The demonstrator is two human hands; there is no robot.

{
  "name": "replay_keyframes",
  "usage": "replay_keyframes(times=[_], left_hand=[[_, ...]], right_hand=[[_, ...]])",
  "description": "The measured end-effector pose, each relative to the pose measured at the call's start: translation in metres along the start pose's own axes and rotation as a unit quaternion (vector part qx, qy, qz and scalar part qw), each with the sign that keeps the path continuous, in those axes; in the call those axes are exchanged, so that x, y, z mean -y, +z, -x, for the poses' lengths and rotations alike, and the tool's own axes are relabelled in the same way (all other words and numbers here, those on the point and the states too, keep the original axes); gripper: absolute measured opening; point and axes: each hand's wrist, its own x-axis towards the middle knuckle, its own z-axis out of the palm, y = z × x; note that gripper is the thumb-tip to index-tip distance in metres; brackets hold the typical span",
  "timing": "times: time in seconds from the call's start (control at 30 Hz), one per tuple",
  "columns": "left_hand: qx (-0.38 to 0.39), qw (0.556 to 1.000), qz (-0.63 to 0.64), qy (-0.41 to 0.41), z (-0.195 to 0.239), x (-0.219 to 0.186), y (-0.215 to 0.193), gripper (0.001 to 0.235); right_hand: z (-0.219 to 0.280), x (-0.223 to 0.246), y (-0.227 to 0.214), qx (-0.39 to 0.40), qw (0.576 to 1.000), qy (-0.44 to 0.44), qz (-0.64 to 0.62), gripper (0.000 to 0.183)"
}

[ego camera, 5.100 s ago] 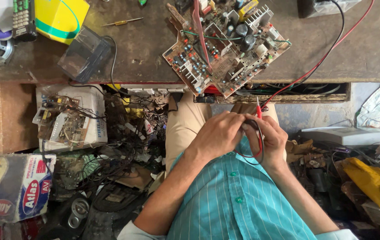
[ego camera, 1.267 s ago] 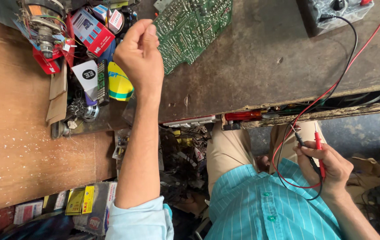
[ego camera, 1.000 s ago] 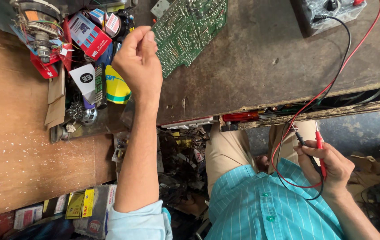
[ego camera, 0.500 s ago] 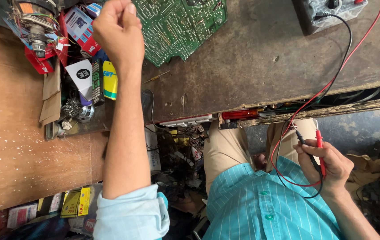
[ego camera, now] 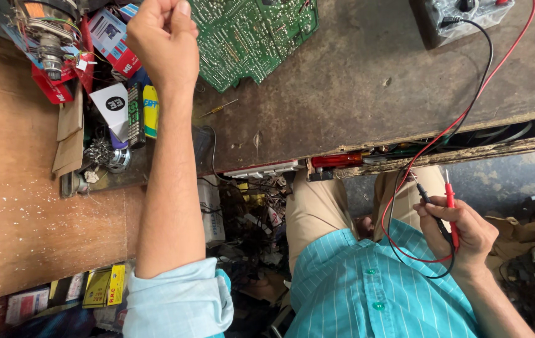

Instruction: The person uses a multimeter to test various points on a circuit board. They systematically move the probes across different components on both sides of the board, flipping it over to access the solder side.

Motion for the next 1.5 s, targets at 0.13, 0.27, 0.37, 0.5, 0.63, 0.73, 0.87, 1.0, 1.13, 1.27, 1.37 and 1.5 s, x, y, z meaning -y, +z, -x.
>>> replay_keyframes(times=[0.13, 0.27, 0.37, 0.5, 0.63, 0.73, 0.87, 1.0, 1.13, 1.27, 1.37, 1.5], left_hand=[[0.006, 1.000, -0.003, 0.012, 0.011, -0.013, -0.001, 0.004], [0.007, 1.000, -0.005, 0.006, 0.026, -0.030, 0.001, 0.002], [0.018, 1.000, 0.005, -0.010, 0.040, -0.043, 0.002, 0.001], [0.025, 0.999, -0.033, 0.030, 0.053, -0.059, 0.002, 0.004], [0.048, 0.983, -0.088, 0.153, 0.091, -0.082, 0.011, 0.012], [0.065, 0.974, -0.106, 0.188, 0.139, -0.095, 0.022, 0.014], [0.088, 0.967, -0.070, 0.230, 0.187, -0.096, 0.049, 0.013], [0.096, 0.962, -0.086, 0.242, 0.227, -0.098, 0.061, 0.016], [0.109, 0.961, -0.110, 0.231, 0.256, -0.099, 0.065, 0.018], [0.121, 0.957, -0.126, 0.232, 0.271, -0.091, 0.069, 0.020], [0.122, 0.954, -0.148, 0.229, 0.280, -0.085, 0.071, 0.022], [0.129, 0.955, -0.163, 0.213, 0.291, -0.080, 0.076, 0.020]], right_hand=[[0.000, 0.001, 0.000, 0.008, 1.000, 0.002, -0.014, 0.016], [0.001, 0.004, 0.002, 0.000, 1.000, -0.008, 0.004, 0.018], [0.000, 0.005, 0.002, 0.000, 1.000, -0.011, -0.007, 0.017], [-0.002, 0.010, 0.003, 0.003, 1.000, -0.016, 0.002, 0.017], [-0.005, 0.015, 0.003, -0.004, 1.000, -0.020, 0.018, 0.018], [-0.004, 0.014, 0.000, -0.014, 1.000, -0.018, 0.007, 0.016], [-0.007, 0.009, -0.002, -0.033, 0.999, -0.018, 0.007, 0.015], [-0.010, 0.007, -0.006, -0.037, 0.999, -0.012, 0.004, 0.016], [-0.012, 0.003, -0.008, -0.040, 0.999, -0.008, 0.003, 0.017], [-0.012, 0.001, -0.009, -0.038, 0.999, -0.011, -0.007, 0.017], [-0.012, -0.001, -0.010, -0.037, 0.999, -0.013, 0.013, 0.018], [-0.013, 0.000, -0.007, -0.039, 0.999, -0.004, 0.014, 0.018]])
